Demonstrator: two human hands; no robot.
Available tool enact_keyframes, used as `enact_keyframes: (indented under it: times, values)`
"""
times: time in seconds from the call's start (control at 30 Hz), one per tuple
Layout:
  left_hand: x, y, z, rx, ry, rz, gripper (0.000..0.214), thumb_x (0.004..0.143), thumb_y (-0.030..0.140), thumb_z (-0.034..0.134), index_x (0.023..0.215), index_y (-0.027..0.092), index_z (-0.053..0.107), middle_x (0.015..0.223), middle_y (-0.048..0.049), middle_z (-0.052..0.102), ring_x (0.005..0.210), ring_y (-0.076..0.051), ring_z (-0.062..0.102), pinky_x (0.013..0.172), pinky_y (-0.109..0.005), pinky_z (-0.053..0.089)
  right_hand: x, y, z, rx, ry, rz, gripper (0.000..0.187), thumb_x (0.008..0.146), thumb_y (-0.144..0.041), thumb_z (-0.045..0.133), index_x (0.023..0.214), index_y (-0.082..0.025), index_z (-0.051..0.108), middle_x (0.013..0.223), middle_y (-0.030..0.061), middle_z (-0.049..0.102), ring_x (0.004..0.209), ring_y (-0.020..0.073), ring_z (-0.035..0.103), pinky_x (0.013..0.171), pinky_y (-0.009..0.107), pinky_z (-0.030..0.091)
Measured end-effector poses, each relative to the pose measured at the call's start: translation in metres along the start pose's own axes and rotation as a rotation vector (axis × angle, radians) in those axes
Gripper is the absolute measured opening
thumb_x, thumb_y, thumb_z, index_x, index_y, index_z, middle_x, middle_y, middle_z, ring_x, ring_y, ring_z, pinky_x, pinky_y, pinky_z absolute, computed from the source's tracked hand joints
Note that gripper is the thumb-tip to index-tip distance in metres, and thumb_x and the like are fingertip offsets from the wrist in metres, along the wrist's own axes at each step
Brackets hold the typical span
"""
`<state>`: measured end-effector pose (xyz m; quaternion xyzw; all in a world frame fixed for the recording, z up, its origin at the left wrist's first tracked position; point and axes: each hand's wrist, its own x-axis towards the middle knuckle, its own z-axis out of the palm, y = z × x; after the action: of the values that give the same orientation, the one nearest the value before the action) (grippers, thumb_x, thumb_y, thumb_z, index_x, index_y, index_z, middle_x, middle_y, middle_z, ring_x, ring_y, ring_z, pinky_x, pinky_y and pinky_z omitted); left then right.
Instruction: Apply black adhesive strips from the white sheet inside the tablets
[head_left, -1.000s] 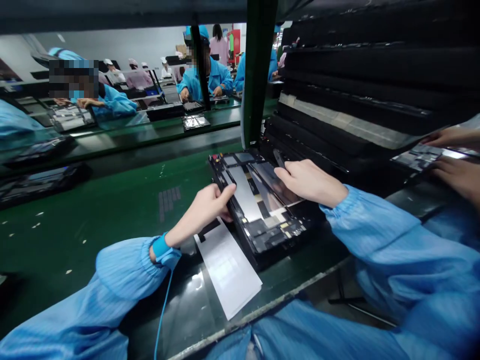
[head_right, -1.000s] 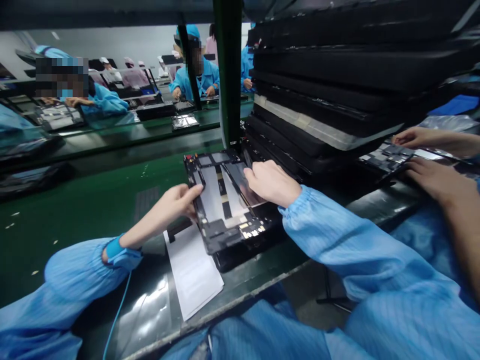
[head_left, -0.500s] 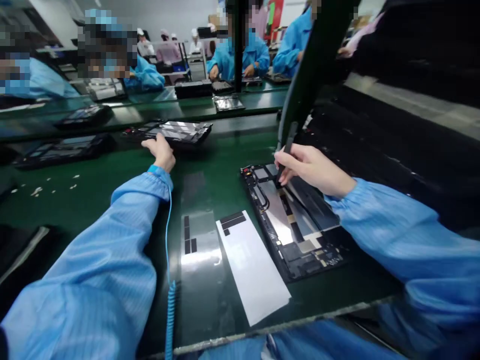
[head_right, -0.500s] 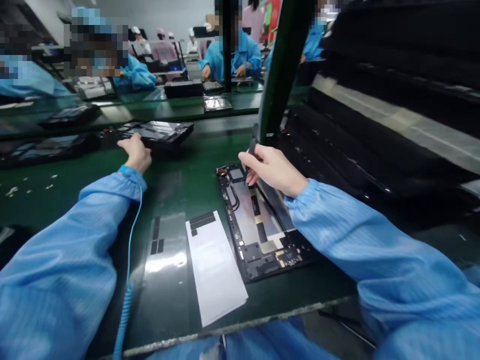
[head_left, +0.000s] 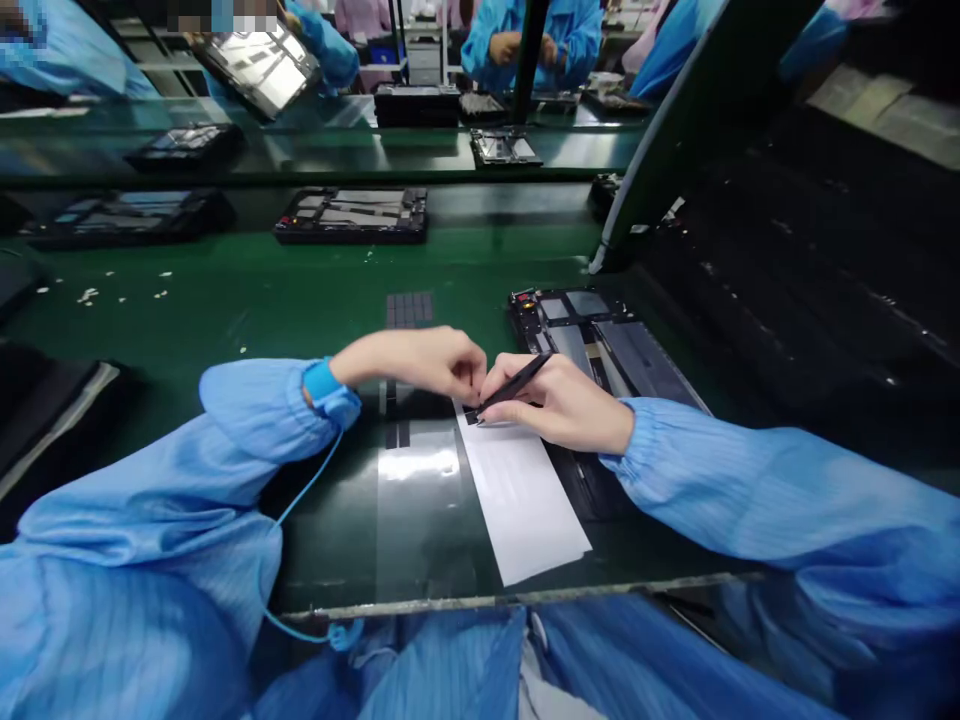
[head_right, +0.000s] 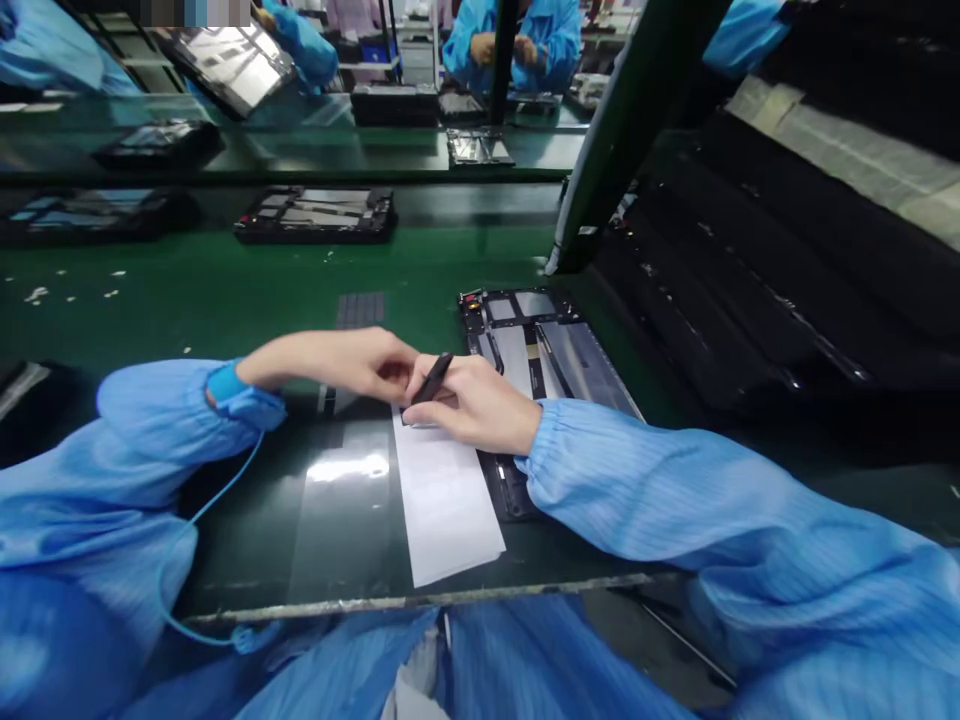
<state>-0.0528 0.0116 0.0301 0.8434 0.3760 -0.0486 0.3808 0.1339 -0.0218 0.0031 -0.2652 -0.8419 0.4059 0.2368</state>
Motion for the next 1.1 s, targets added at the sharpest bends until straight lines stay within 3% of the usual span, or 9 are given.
enact_keyframes:
  times: [0.1,0.33,0.5,0.6,0.67,0.73,0.8,0.93,1.1]
  values:
    - [0.003,0.007,0.016,0.057,0.009,-0.058,0.014,0.065,0.028,0.063,0.070,0.015,0.058,0.056,0.0044,0.049,0.049,-0.009,0.040,0.047,-0.021,0.026,-0.002,0.003,0.001,-0.016,0.021,-0.023,0.008,0.077,-0.021,0.060,0.077,-0.012,0.059,0.077,0.0041,0.062,0.070,0.0127,0.061,0.063,0.024,0.050]
    - [0.007,0.005,0.016,-0.070,0.100,-0.114,0.017,0.056,0.012,0.065,0.051,0.017,0.050,0.044,0.0060,0.042,0.041,-0.009,0.034,0.042,-0.023,0.021,0.004,0.003,0.010,-0.024,0.082,-0.013,0.009,0.075,-0.021,0.063,0.070,-0.016,0.057,0.070,0.0021,0.062,0.067,0.0125,0.061,0.059,0.023,0.049]
    - [0.007,0.002,0.016,-0.027,0.101,-0.118,0.014,0.059,0.017,0.068,0.055,0.017,0.055,0.048,0.0050,0.047,0.043,-0.010,0.039,0.042,-0.022,0.024,0.004,-0.002,0.002,0.146,0.102,0.128,0.015,0.074,-0.024,0.063,0.066,-0.016,0.053,0.064,0.0004,0.059,0.058,0.0135,0.063,0.053,0.024,0.051]
    - [0.007,0.001,0.011,-0.009,0.076,-0.086,0.012,0.060,0.023,0.070,0.060,0.017,0.059,0.050,0.0044,0.051,0.045,-0.009,0.043,0.043,-0.020,0.027,-0.003,0.001,-0.020,0.166,0.325,0.166,0.020,0.073,-0.029,0.065,0.067,-0.018,0.050,0.059,-0.0010,0.056,0.055,0.0153,0.064,0.052,0.026,0.052]
    - [0.012,0.004,0.009,-0.031,0.144,-0.051,0.015,0.065,0.028,0.068,0.060,0.016,0.059,0.050,0.0036,0.052,0.046,-0.009,0.044,0.043,-0.019,0.027,-0.009,0.010,-0.033,0.115,0.522,0.170,0.022,0.074,-0.031,0.064,0.067,-0.019,0.046,0.057,-0.0020,0.053,0.053,0.0154,0.063,0.050,0.026,0.052]
    - [0.020,0.011,0.010,-0.157,0.260,-0.037,0.023,0.073,0.031,0.062,0.057,0.015,0.057,0.049,0.0026,0.052,0.044,-0.007,0.043,0.042,-0.018,0.028,-0.014,0.019,-0.038,0.092,0.641,0.167,0.023,0.078,-0.031,0.060,0.066,-0.020,0.043,0.056,-0.0029,0.051,0.050,0.0142,0.061,0.046,0.026,0.051]
    - [0.031,0.018,0.016,-0.387,0.313,-0.067,0.028,0.080,0.030,0.054,0.057,0.013,0.054,0.046,0.0023,0.050,0.039,-0.006,0.042,0.040,-0.017,0.028,-0.018,0.027,-0.036,0.084,0.673,0.141,0.023,0.080,-0.030,0.056,0.065,-0.020,0.041,0.058,-0.0028,0.050,0.047,0.0127,0.060,0.042,0.024,0.050]
    - [0.048,0.022,0.031,-0.786,0.184,-0.111,0.031,0.086,0.027,0.048,0.059,0.012,0.051,0.043,0.0028,0.048,0.032,-0.003,0.038,0.033,-0.015,0.024,-0.023,0.029,-0.024,0.036,0.600,0.086,0.022,0.077,-0.024,0.059,0.063,-0.018,0.044,0.062,-0.0025,0.050,0.045,0.0099,0.058,0.038,0.020,0.048]
    - [0.051,0.013,0.035,-0.894,0.134,-0.086,0.031,0.086,0.025,0.051,0.058,0.011,0.051,0.043,0.0030,0.049,0.029,-0.001,0.035,0.030,-0.014,0.018,-0.025,0.025,-0.023,0.017,0.558,0.058,0.020,0.075,-0.021,0.060,0.063,-0.017,0.045,0.064,-0.0023,0.049,0.045,0.0092,0.058,0.038,0.019,0.047]
